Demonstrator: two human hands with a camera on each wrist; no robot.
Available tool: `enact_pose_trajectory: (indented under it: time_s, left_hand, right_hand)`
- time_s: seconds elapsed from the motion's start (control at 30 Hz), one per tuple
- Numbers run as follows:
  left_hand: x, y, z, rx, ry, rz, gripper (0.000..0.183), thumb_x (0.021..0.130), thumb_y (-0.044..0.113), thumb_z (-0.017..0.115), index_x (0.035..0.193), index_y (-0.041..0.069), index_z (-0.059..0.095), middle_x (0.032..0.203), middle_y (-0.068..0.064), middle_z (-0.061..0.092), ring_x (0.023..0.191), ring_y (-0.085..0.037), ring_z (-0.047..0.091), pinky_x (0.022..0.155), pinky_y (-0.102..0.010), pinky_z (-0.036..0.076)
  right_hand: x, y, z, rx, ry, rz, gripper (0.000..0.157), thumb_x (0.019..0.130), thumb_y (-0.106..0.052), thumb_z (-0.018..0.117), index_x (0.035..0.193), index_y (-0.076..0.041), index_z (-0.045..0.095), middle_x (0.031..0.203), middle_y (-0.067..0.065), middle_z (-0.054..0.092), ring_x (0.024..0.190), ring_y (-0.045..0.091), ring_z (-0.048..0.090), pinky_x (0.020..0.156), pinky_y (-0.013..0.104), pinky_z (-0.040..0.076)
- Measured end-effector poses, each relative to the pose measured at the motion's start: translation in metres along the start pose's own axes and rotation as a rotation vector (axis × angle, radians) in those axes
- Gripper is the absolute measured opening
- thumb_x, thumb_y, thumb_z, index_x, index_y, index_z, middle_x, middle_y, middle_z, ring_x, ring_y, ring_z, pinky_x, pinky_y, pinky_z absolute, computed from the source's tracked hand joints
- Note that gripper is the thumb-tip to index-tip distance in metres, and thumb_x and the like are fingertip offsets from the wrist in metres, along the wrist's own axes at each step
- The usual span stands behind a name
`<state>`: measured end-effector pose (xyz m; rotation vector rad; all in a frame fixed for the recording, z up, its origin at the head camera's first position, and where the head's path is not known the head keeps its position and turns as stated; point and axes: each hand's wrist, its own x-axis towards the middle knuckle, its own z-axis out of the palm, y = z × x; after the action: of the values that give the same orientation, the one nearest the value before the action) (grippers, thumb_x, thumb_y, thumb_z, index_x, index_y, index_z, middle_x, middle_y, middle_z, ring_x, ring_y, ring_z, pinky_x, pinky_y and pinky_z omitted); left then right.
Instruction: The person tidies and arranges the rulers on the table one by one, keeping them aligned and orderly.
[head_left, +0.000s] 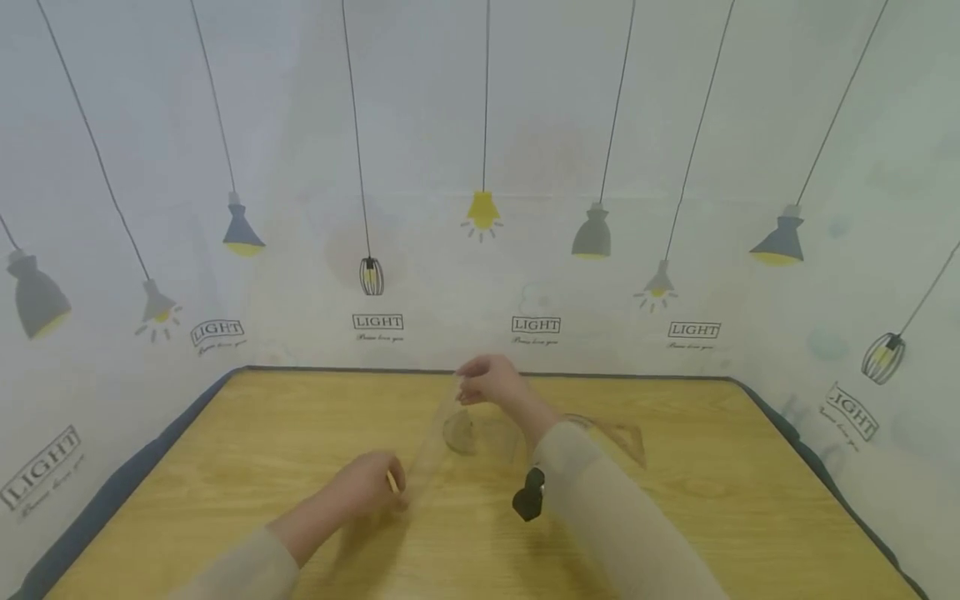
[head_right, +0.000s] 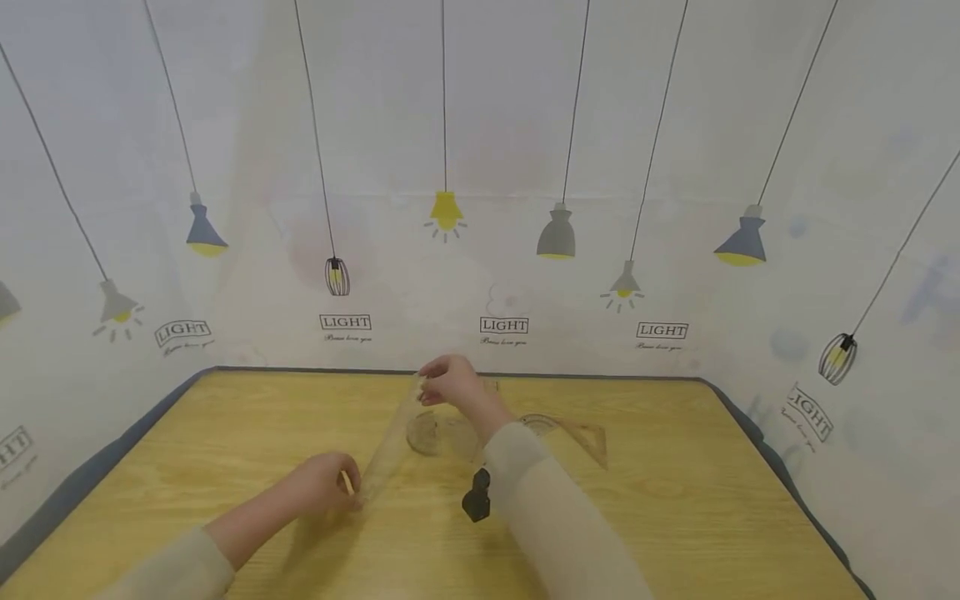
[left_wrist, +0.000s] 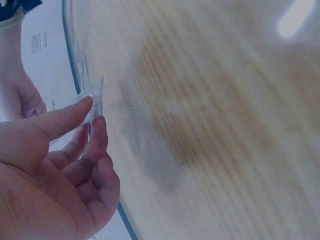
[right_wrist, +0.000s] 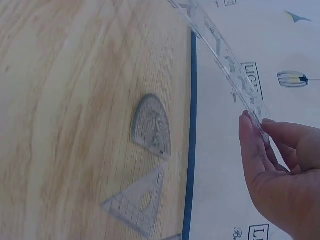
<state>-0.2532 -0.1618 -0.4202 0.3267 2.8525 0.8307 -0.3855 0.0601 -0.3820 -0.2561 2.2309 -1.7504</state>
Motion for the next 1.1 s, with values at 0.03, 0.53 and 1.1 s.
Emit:
enact_pose_trajectory:
  time_s: [0.03, 0.53, 1.1]
  left_hand:
    - [-0.002, -0.001, 0.0, -0.009, -0.013, 0.0, 0.022, 0.077, 0.01, 0.082, 0.082, 0.009, 0.061, 0.074, -0.001, 0.056, 0.06, -0.015, 0.054, 0.054, -0.03, 0.047]
    - [-0.033, -0.011, -0.004, -0.073, -0.174, 0.068, 0.017, 0.079, 0.005, 0.078, 0.069, 0.01, 0.065, 0.063, 0.002, 0.058, 0.057, -0.013, 0.054, 0.052, -0.027, 0.046]
    - [-0.061, -0.029, -0.002, -0.118, -0.212, 0.131, 0.017, 0.074, 0.006, 0.08, 0.068, 0.009, 0.064, 0.064, 0.003, 0.058, 0.06, -0.015, 0.053, 0.054, -0.028, 0.045]
  right_hand:
    - [-0.002, -0.001, 0.002, -0.004, -0.01, -0.003, 0.029, 0.091, 0.002, 0.061, 0.119, 0.006, 0.06, 0.113, 0.023, 0.063, 0.086, 0.025, 0.068, 0.077, 0.033, 0.057]
    - [-0.013, 0.0, 0.043, -0.081, -0.107, -0.037, 0.019, 0.088, 0.005, 0.064, 0.107, 0.009, 0.064, 0.104, 0.025, 0.066, 0.079, 0.028, 0.069, 0.068, 0.037, 0.059]
    - [-0.02, 0.019, 0.083, -0.218, -0.101, -0.01, 0.009, 0.086, 0.006, 0.066, 0.094, 0.004, 0.068, 0.085, 0.01, 0.066, 0.08, 0.032, 0.068, 0.071, 0.039, 0.058]
